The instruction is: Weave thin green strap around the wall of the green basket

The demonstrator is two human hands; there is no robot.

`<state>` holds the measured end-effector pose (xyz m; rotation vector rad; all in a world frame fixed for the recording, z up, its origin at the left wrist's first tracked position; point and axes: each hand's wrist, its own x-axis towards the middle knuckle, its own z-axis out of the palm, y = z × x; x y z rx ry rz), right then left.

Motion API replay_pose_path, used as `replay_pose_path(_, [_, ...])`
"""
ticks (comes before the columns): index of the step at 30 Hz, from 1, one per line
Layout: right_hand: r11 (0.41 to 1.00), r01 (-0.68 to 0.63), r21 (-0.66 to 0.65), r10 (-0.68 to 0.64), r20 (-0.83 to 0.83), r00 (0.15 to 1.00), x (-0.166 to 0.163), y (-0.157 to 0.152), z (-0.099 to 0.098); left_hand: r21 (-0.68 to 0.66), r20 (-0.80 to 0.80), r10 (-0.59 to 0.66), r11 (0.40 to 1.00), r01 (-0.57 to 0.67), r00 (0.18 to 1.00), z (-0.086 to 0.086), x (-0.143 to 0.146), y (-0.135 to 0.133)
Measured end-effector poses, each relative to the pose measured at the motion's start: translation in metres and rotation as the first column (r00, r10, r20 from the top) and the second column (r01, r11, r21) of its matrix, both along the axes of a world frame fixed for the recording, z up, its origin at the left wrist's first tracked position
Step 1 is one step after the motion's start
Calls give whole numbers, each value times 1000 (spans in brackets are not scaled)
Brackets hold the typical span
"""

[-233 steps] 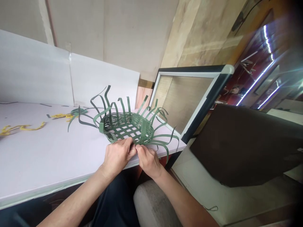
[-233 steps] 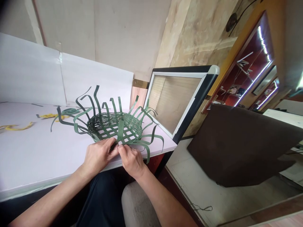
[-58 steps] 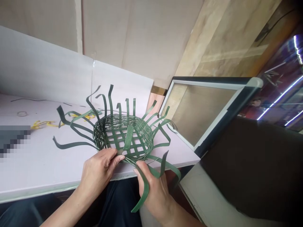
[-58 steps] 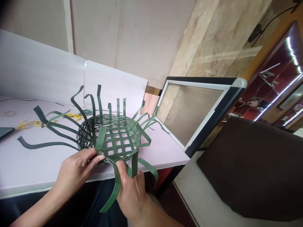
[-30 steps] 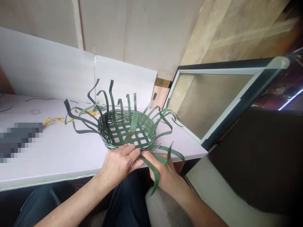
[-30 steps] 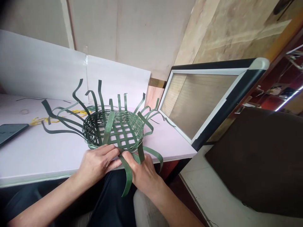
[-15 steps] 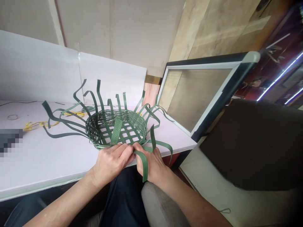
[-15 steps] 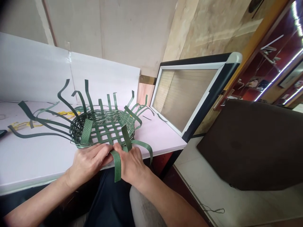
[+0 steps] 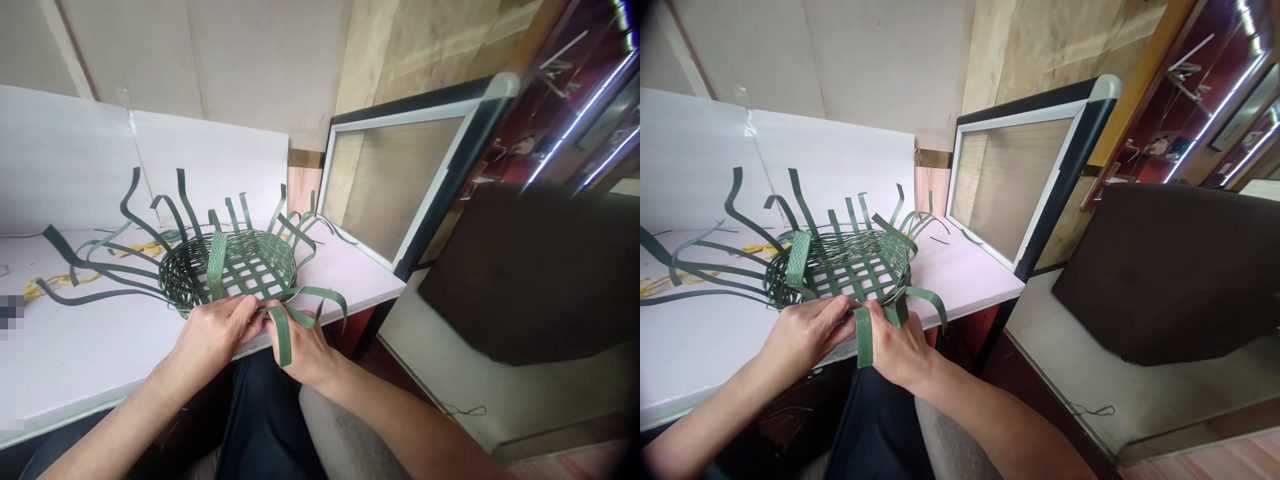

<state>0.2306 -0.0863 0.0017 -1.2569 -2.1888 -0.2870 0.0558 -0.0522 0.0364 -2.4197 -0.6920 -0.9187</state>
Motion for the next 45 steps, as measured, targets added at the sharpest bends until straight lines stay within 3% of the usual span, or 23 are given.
replay_pose_path(6, [945,60,320,-79,46,996,5,-5,10,6,19,25,1000,-25,1000,0,0,4])
replay_pose_path(13, [864,25,502,-29,0,1000,18,-6,11,-117,33,158,981,-153,987,5,4,4])
replay_pose_path(20, [849,65,524,-86,15,996,15,-4,16,-299,-10,176,939,-171,984,7,0,0])
replay_pose_path(25, [862,82,501,-105,17,994,13,-6,20,-401,77,72,915,-35,994,-2,-5,-6])
replay_pose_path(34, [907,99,409,-89,-43,995,16,-12,21,-92,163,88,993,-74,983,-27,5,-5])
replay_pose_path(37, [882,107,459,-81,-77,994,18,-13,19,-29,195,85,996,-81,977,-33,5,-5])
replay_pose_path(42, [811,52,583,6,-96,995,24,-10,11,-33,226,54,998,-48,973,-34,5,-5])
replay_pose_path(45, [800,24,600,61,-122,991,28,-9,7,-19,240,70,998,-67,968,-35,7,-5])
